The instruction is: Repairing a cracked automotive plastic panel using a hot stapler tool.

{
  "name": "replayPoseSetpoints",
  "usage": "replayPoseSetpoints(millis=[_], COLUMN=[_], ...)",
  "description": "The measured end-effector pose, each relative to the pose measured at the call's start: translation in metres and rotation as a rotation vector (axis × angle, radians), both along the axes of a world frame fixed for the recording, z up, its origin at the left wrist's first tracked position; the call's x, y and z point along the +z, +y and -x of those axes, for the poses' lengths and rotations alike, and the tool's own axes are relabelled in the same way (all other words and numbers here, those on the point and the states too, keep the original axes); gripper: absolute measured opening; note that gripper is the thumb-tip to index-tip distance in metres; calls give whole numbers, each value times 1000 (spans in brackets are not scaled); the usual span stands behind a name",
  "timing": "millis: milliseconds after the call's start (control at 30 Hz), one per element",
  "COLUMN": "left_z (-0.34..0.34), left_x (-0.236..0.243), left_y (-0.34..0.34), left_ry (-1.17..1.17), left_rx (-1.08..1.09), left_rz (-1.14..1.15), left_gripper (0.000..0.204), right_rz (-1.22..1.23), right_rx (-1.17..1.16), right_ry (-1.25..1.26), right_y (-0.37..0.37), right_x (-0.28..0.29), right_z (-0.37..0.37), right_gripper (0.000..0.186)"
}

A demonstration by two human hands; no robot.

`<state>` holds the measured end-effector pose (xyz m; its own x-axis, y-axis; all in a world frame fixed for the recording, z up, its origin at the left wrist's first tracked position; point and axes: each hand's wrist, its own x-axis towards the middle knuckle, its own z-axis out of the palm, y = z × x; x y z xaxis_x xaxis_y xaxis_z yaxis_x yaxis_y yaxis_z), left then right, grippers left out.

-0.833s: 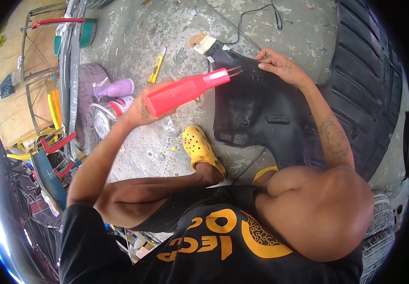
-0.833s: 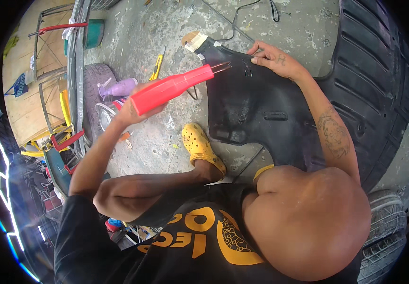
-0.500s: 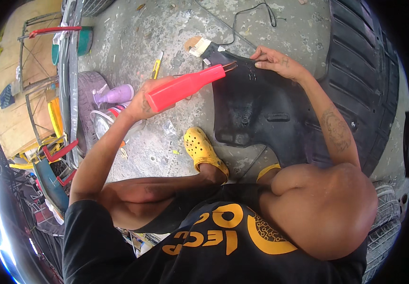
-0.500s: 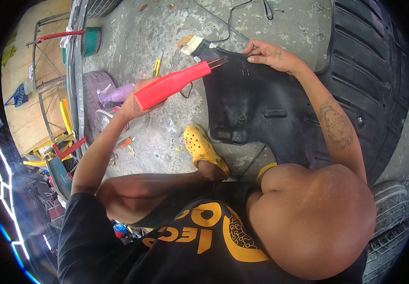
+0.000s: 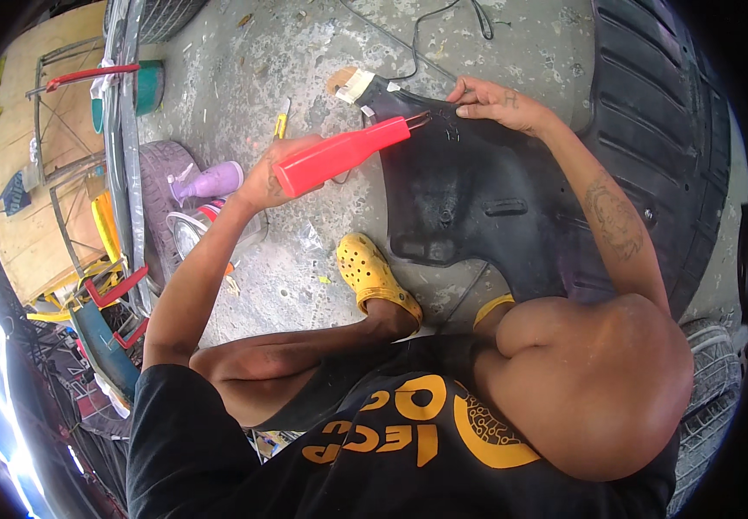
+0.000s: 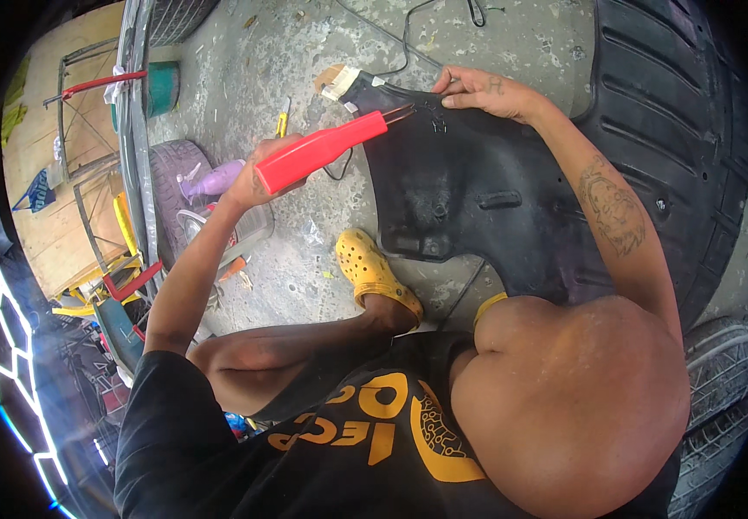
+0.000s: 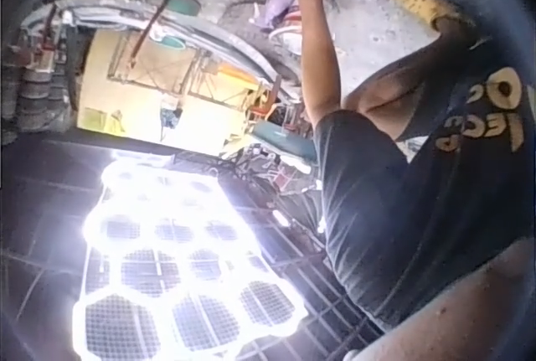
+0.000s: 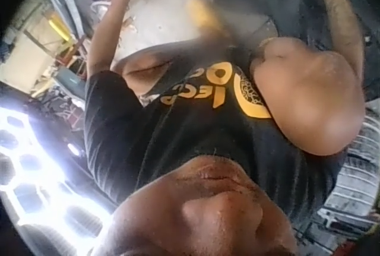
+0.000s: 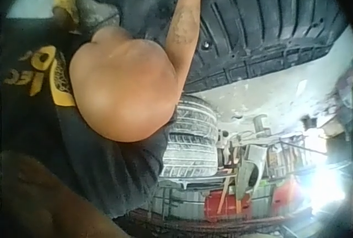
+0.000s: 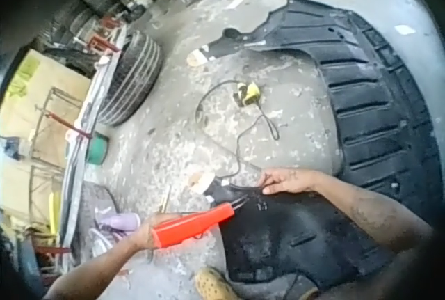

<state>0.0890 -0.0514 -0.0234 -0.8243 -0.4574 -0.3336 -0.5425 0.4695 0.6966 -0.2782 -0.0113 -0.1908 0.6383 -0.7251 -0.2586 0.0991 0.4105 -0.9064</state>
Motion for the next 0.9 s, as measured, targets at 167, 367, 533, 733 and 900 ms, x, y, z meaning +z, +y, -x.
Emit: replayPoseSetpoints(millis=[167,367,533,733,900], left_z=[1,2,3,-21,-44], left_x=[-5,-6,2,34,66], left_y=[3,1,-5,-6,4], left_ry=[4,-5,-22,-17,-37], left_rx=[-25,-17,-5,-104,-77], left_rz=[27,-13,-62,-75,-68], left_gripper=[37,36,33,36,40], right_rz=[43,64,10,45,18], right_rx=[-8,-11,-2,9,89], right_ry=[3,22,0,10,-14], right_y=[2,4,5,5,-5], right_x=[-5,-2,2,11,34], right_z=[-3,-2,-2,-6,-19], right_gripper=[26,26,26,25,24])
